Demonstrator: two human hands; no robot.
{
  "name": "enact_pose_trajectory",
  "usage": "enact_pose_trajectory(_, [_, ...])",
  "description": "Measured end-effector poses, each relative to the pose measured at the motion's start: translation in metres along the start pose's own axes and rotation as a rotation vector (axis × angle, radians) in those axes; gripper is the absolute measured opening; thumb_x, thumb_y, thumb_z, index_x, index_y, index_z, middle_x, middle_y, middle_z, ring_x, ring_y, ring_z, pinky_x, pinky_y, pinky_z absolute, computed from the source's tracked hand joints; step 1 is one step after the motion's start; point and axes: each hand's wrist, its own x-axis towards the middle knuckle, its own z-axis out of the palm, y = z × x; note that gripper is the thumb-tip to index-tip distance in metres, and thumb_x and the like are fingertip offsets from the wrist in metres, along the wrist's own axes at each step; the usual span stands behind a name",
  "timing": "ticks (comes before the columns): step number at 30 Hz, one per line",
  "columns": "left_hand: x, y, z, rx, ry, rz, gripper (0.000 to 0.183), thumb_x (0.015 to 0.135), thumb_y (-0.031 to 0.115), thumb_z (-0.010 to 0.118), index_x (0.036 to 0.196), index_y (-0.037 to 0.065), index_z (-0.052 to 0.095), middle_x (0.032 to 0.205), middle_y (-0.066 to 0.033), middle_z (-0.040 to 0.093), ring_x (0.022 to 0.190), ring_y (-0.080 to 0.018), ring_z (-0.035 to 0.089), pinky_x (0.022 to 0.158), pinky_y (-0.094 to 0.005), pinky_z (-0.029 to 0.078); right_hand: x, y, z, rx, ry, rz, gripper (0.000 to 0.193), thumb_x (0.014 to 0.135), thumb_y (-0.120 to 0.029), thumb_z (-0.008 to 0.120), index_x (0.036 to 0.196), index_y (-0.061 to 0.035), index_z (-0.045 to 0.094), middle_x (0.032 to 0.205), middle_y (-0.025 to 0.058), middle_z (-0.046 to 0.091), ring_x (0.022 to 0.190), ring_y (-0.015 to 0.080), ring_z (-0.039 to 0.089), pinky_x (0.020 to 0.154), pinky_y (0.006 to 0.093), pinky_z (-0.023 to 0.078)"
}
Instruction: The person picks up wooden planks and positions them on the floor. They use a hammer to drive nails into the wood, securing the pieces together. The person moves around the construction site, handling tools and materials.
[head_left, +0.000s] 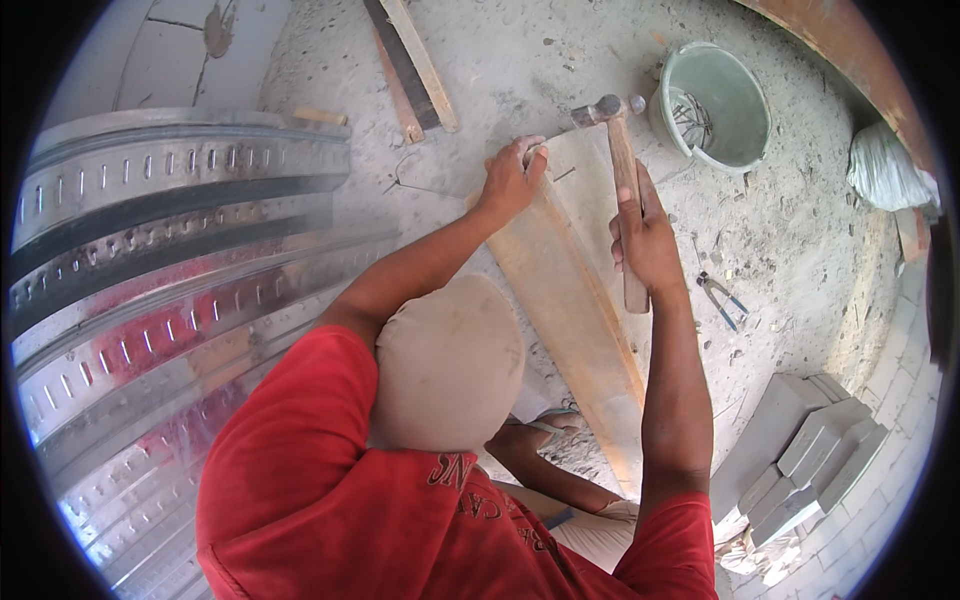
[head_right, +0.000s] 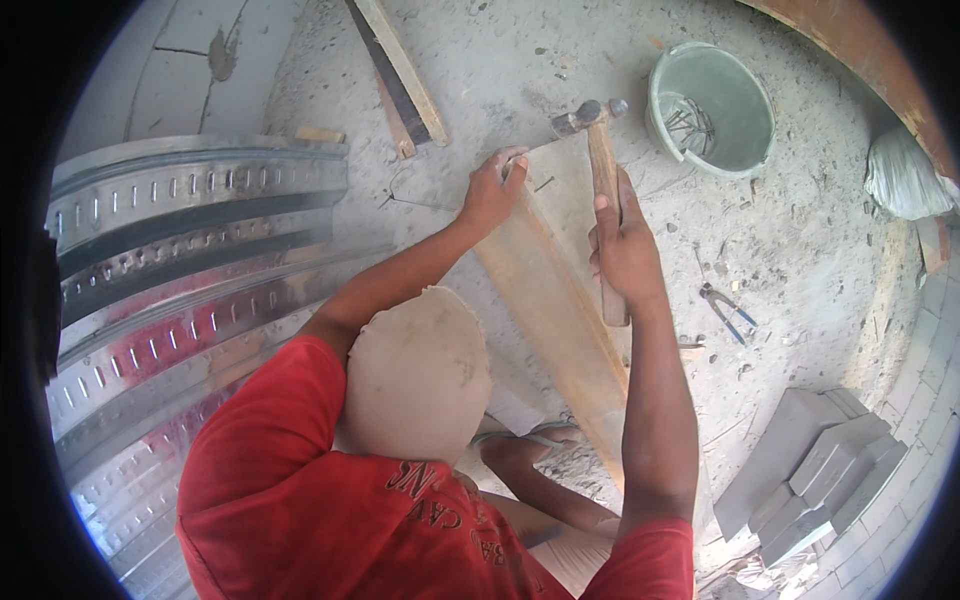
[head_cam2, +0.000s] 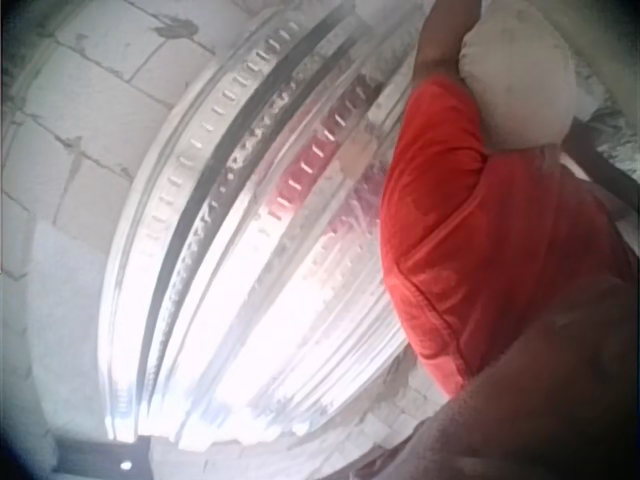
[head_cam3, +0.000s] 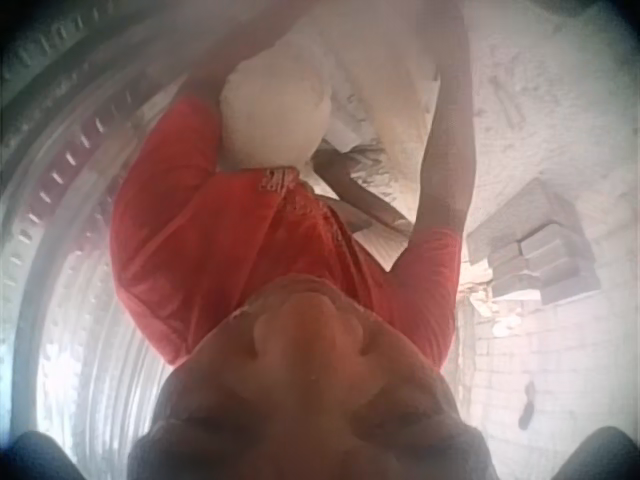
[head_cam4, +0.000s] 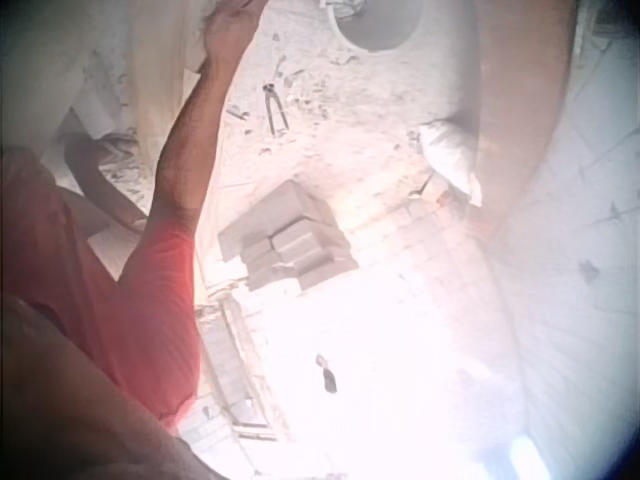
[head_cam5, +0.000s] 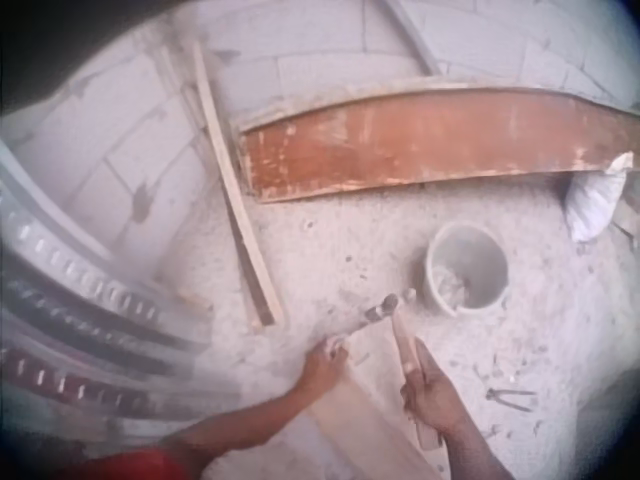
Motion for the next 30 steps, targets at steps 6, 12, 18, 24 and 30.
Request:
enact_pose_trajectory(6, [0.000,-0.004,0.007,0.069,0.016,0.023,0.038,0.104,0.033,0.047,0.128,0.009,0.064,0.125,-0.0167,0.066,0.122,-0.0336,0.057,0.105,-0.0493,0.034,-0.090,0.045,0.039,0.278,0.147,0.203,0.065,0.107,-0.035,0.048,0.161,-0.0103,0.021,0.064,0.0033,0.053,0.049,0.0119,0.052,0.046,0.0300,0.044])
enact_pose_trajectory(12, [0.000,0.003,0.006,0.102,0.020,0.011,0.039,0.104,0.032,0.045,0.129,0.008,0.064,0.129,-0.0162,0.065,0.125,-0.0328,0.056,0.105,-0.0488,0.034,-0.091,0.059,0.042,0.138,0.061,0.156,0.064,0.107,-0.031,0.047,0.161,-0.0098,0.019,0.068,0.0050,0.058,0.057,0.0133,0.059,0.053,0.0317,0.046])
enact_pose_trajectory(18, [0.003,-0.008,0.003,0.015,-0.001,0.062,0.040,0.104,0.033,0.044,0.129,0.008,0.065,0.125,-0.0207,0.066,0.120,-0.0362,0.060,0.106,-0.0451,0.039,-0.090,0.015,0.023,0.335,0.229,0.100,0.061,0.107,-0.031,0.047,0.160,-0.0113,0.024,0.068,0.0051,0.058,0.056,0.0121,0.056,0.053,0.0292,0.045])
enact_pose_trajectory(24, [0.008,-0.003,0.000,-0.051,-0.028,0.073,0.041,0.104,0.031,0.046,0.128,0.004,0.065,0.122,-0.0238,0.067,0.118,-0.0386,0.061,0.104,-0.0413,0.045,-0.082,0.028,0.026,0.127,0.180,0.063,0.061,0.107,-0.031,0.046,0.160,-0.0119,0.023,0.067,0.0105,0.060,0.058,0.0201,0.060,0.058,0.0353,0.049])
enact_pose_trajectory(30, [0.008,0.002,0.001,-0.059,-0.016,0.078,0.040,0.103,0.029,0.046,0.127,0.002,0.065,0.122,-0.0246,0.066,0.118,-0.0390,0.061,0.103,-0.0414,0.046,-0.086,0.030,0.030,0.097,0.161,0.066,0.059,0.107,-0.029,0.045,0.160,-0.0116,0.025,0.069,0.0121,0.062,0.060,0.0225,0.061,0.061,0.0359,0.050])
